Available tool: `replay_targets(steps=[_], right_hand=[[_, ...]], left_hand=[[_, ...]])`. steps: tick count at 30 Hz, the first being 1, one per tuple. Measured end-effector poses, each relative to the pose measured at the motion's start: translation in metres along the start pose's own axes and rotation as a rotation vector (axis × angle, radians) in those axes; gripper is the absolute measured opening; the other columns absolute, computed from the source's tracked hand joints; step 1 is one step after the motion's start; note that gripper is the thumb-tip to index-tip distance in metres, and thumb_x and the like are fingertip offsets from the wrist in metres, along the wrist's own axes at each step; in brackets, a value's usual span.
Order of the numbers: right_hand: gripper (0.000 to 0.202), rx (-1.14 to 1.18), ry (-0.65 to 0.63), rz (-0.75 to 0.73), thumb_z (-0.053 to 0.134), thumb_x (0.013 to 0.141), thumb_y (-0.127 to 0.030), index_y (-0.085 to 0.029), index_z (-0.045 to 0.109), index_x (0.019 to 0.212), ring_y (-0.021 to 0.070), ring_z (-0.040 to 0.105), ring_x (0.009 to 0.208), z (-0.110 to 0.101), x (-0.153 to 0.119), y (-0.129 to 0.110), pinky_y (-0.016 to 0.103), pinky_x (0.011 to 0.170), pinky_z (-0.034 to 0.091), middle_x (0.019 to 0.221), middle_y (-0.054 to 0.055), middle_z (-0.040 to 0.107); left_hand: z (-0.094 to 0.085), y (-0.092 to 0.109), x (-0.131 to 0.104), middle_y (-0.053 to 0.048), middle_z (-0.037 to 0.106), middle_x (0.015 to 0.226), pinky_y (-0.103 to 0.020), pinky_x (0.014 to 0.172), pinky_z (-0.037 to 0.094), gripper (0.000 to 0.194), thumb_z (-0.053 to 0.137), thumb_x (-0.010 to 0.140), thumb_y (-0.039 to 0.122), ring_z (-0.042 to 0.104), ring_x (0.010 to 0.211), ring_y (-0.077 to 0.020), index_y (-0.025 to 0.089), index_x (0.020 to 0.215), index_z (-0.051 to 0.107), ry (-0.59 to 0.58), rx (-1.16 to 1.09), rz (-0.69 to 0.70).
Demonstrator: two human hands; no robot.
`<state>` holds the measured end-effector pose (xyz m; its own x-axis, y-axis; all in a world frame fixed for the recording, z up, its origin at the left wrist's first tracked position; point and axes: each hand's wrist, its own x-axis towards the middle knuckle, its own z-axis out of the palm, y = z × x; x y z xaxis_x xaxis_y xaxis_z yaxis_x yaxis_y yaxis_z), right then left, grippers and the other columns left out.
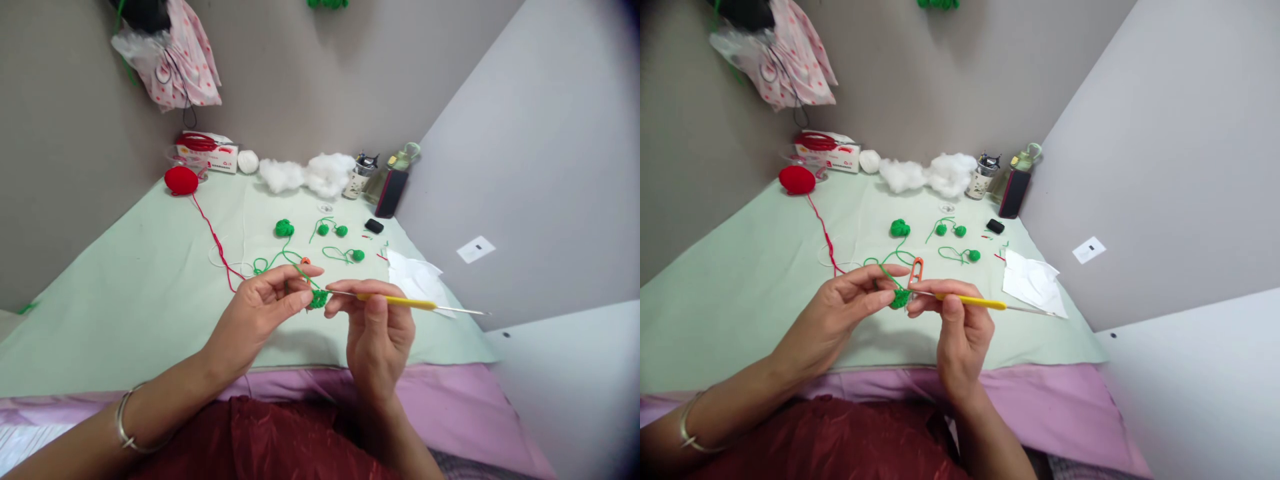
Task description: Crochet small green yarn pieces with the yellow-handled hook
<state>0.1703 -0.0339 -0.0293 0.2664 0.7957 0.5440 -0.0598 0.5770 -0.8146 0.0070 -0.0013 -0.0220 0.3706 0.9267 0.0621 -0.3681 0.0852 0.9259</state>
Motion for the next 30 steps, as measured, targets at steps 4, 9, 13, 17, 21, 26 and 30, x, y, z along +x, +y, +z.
replay_targets(steps=[4,9,13,17,21,26,30], right_hand=[[0.021,0.011,0.001,0.033,0.053,0.107,-0.031,-0.023,0.072,0.103,0.0134,0.074,0.067,-0.0003,0.0016,0.0024,0.029,0.062,0.064,0.097,0.004,0.082],[0.02,0.036,-0.006,0.024,0.055,0.107,-0.029,-0.022,0.074,0.103,0.0133,0.075,0.067,-0.0006,0.0027,0.0038,0.029,0.063,0.065,0.098,0.005,0.082],[0.021,0.04,-0.013,0.033,0.055,0.107,-0.029,-0.023,0.075,0.103,0.0131,0.074,0.067,-0.0009,0.0017,0.0041,0.029,0.063,0.064,0.099,0.005,0.083],[0.022,0.074,-0.031,0.041,0.054,0.107,-0.027,-0.023,0.075,0.103,0.0123,0.074,0.067,-0.0007,0.0013,0.0048,0.027,0.063,0.064,0.1,0.004,0.083],[0.021,0.103,-0.042,0.049,0.054,0.107,-0.029,-0.023,0.074,0.102,0.0125,0.074,0.066,0.0,0.0031,0.0058,0.027,0.062,0.064,0.097,0.004,0.083],[0.021,0.069,-0.085,0.009,0.053,0.107,-0.031,-0.023,0.071,0.1,0.0136,0.074,0.065,-0.0022,0.0061,0.0032,0.028,0.06,0.064,0.094,0.003,0.083],[0.023,-0.025,-0.117,0.0,0.053,0.107,-0.03,-0.022,0.072,0.1,0.0147,0.075,0.067,-0.0072,0.0061,-0.0014,0.03,0.062,0.065,0.094,0.005,0.082]], left_hand=[[-0.0001,-0.0001,-0.0004,0.003,0.068,0.087,-0.026,0.088,0.047,0.018,0.079,0.092,0.03,0.061,0.089,-0.0128,0.031,0.109,0.082,0.012,0.011,0.0],[0.0022,0.0017,0.0001,0.003,0.068,0.09,-0.027,0.093,0.049,0.027,0.082,0.088,0.027,0.063,0.091,-0.0134,0.032,0.115,0.081,0.032,-0.004,-0.008],[0.0044,0.0038,0.0002,0.002,0.07,0.093,-0.03,0.095,0.051,0.039,0.083,0.086,0.023,0.065,0.094,-0.0155,0.03,0.123,0.079,0.058,0.007,-0.005],[0.0043,0.005,-0.0006,0.002,0.07,0.09,-0.03,0.096,0.051,0.038,0.082,0.086,0.021,0.066,0.091,-0.0149,0.028,0.123,0.078,0.052,0.021,-0.003],[0.0035,0.0047,-0.0011,0.003,0.069,0.088,-0.028,0.095,0.05,0.036,0.08,0.089,0.023,0.065,0.089,-0.0138,0.029,0.124,0.078,0.031,0.036,0.005],[0.0035,0.0057,-0.0018,0.003,0.067,0.085,-0.029,0.091,0.049,0.033,0.078,0.091,0.023,0.062,0.087,-0.0146,0.03,0.122,0.079,0.012,0.065,0.025],[0.0033,0.0068,-0.0026,0.003,0.065,0.084,-0.029,0.088,0.048,0.03,0.077,0.091,0.024,0.059,0.085,-0.0149,0.032,0.119,0.081,0.009,0.07,0.045]])
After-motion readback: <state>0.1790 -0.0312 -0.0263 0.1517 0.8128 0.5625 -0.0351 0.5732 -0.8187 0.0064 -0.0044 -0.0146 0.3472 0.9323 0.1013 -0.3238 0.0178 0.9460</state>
